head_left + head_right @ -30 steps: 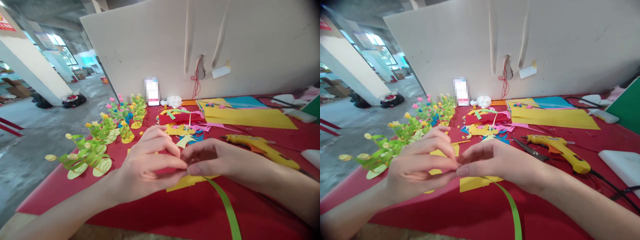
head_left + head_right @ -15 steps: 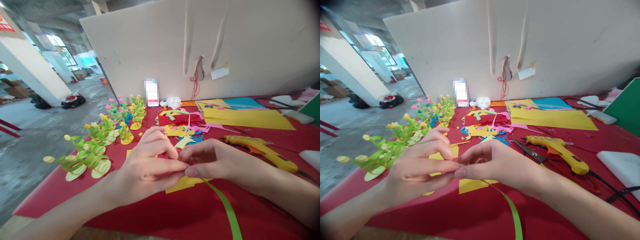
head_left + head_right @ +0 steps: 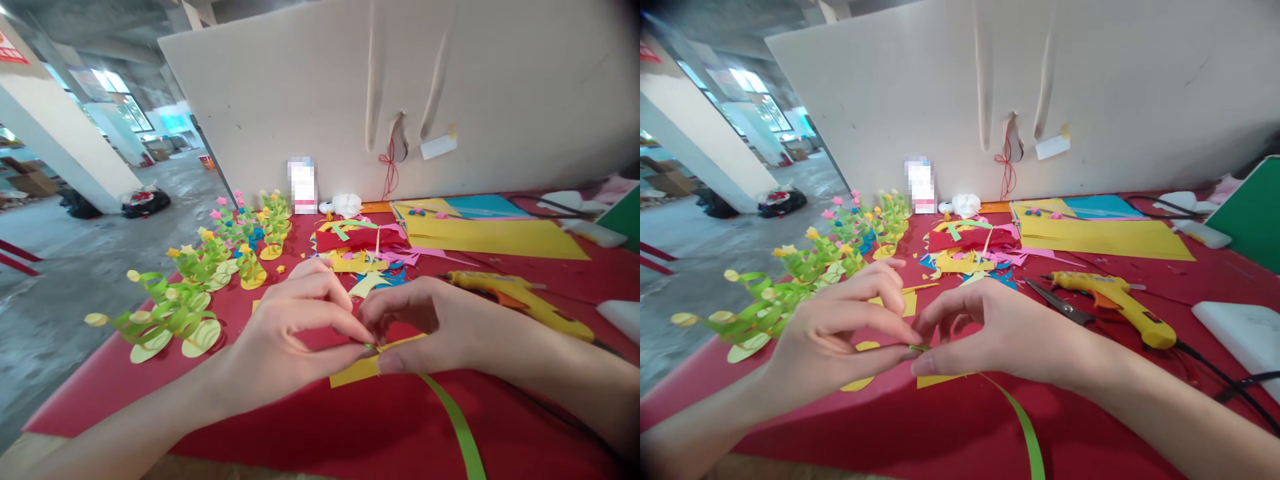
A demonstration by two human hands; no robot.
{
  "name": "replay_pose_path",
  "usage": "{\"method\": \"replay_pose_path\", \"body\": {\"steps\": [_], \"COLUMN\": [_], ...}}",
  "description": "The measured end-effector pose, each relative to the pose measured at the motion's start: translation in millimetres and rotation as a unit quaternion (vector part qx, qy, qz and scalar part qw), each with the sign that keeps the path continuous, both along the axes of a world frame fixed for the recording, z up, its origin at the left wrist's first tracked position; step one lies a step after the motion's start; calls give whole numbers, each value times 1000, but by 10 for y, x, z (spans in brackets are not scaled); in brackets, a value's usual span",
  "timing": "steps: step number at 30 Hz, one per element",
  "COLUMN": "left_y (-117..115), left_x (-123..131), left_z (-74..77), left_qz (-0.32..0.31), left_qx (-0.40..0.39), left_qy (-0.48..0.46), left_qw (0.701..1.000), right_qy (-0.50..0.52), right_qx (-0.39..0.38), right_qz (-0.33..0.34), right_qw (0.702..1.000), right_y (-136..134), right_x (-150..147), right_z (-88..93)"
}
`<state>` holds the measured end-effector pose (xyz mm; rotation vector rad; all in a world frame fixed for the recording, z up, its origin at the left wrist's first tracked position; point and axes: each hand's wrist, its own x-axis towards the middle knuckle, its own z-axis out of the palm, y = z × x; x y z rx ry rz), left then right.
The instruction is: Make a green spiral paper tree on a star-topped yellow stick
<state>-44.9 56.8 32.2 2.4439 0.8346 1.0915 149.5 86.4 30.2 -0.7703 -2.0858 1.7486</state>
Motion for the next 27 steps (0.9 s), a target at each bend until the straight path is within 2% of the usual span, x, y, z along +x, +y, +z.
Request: {"method": "replay_pose_path", "body": {"steps": [8, 15, 19, 24, 27], "left_y": [-33, -47, -57, -51, -39], "left_x": [15, 61, 61, 41, 32], "left_z": [-10, -19, -20, 5, 10], "left_qz": [2, -2, -17, -45, -39], "left_qx": [-43, 4, 35, -11, -24], "left_qy": [-10, -2, 18, 55, 46], "left_qw": [999, 1000, 999, 997, 998], "right_qy": [0, -14, -9, -14, -15], "right_qx": [4, 32, 20, 12, 3], "right_qz": [-14, -35, -36, -34, -34], "right_qw": [1000, 999, 999, 999, 999], "right_y": [-25, -51, -62, -57, -43], "right_x": [-26, -40, -41, -38, -40], "right_z": [-3, 11, 25, 29, 27]}}
